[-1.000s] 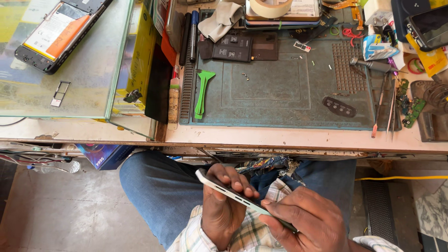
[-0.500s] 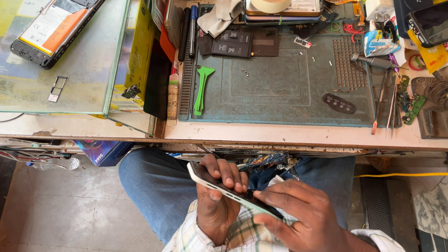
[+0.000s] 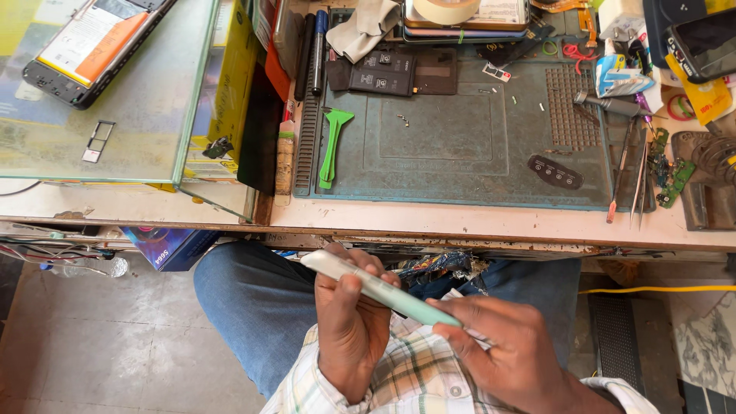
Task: The person sits on the floor and works on a disassembled smartphone with a cracked screen. They manipulate the phone's internal components, then pick up a light green back cover and attach it to the phone body. Finally, they inspect the assembled device.
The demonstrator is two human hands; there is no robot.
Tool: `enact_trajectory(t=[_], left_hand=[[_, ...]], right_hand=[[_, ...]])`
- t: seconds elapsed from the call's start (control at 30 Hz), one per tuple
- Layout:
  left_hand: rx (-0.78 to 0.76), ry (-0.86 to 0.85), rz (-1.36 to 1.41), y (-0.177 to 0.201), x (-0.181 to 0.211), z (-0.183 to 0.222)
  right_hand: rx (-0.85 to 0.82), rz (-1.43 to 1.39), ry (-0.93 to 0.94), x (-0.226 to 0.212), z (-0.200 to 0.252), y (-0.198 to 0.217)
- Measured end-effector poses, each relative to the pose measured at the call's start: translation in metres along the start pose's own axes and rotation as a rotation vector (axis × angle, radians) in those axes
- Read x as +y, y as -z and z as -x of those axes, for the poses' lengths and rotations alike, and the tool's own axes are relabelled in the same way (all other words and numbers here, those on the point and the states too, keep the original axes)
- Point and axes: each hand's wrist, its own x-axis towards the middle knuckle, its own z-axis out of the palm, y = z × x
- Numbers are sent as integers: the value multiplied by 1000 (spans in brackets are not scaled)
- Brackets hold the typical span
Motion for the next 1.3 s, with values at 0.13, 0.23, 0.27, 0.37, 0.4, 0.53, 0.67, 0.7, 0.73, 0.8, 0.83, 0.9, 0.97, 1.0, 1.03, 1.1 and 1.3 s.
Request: enact_trajectory(t=[0.13, 0.23, 0.27, 0.37, 0.4, 0.53, 0.67, 0.7, 0.73, 0.8, 0.83, 0.9, 0.97, 1.0, 1.03, 1.1, 1.3], left_hand=[[184, 67, -281, -20, 6, 0], [23, 69, -418, -44, 17, -7], [-87, 16, -459, -52, 20, -8], [-228, -4, -317, -63, 17, -19], [-245, 12, -226, -62, 11, -21], [-192, -85, -85, -54, -13, -23], [-86, -88, -151, -51, -20, -28], [-66, -88, -166, -51, -21, -30], [-35, -84, -165, -52, -22, -31], [28, -68, -162, -54, -27, -32], [48, -66, -166, -55, -29, -32], [84, -62, -173, -57, -34, -32], [101, -69, -184, -58, -35, -32], [110, -74, -190, -59, -36, -32], [112, -69, -195, -59, -36, -31], [116, -59, -209, -58, -35, -30], [162, -13, -309, -57, -37, -28]], right_hand=[[-18, -339, -263, 33, 2, 5], [-65, -849, -452, 61, 4, 8], [-72, -980, -501, 69, 5, 10], [-122, -1211, -662, 81, 8, 8], [-144, -1259, -716, 84, 8, 7], [-135, -1295, -801, 92, 7, -3], [-64, -703, -532, 75, -1, -4], [-5, -395, -446, 62, -4, -5], [21, -270, -234, 47, -5, 0], [70, -21, 184, 16, -4, 9], [74, 37, 207, 5, -7, 6], [83, 156, 253, -10, -10, 0], [115, 191, 232, -14, -13, -3], [130, 208, 222, -13, -14, -3], [126, 203, 228, -12, -13, -3], [119, 191, 240, -7, -10, -4], [113, 115, 175, 7, -4, -3]])
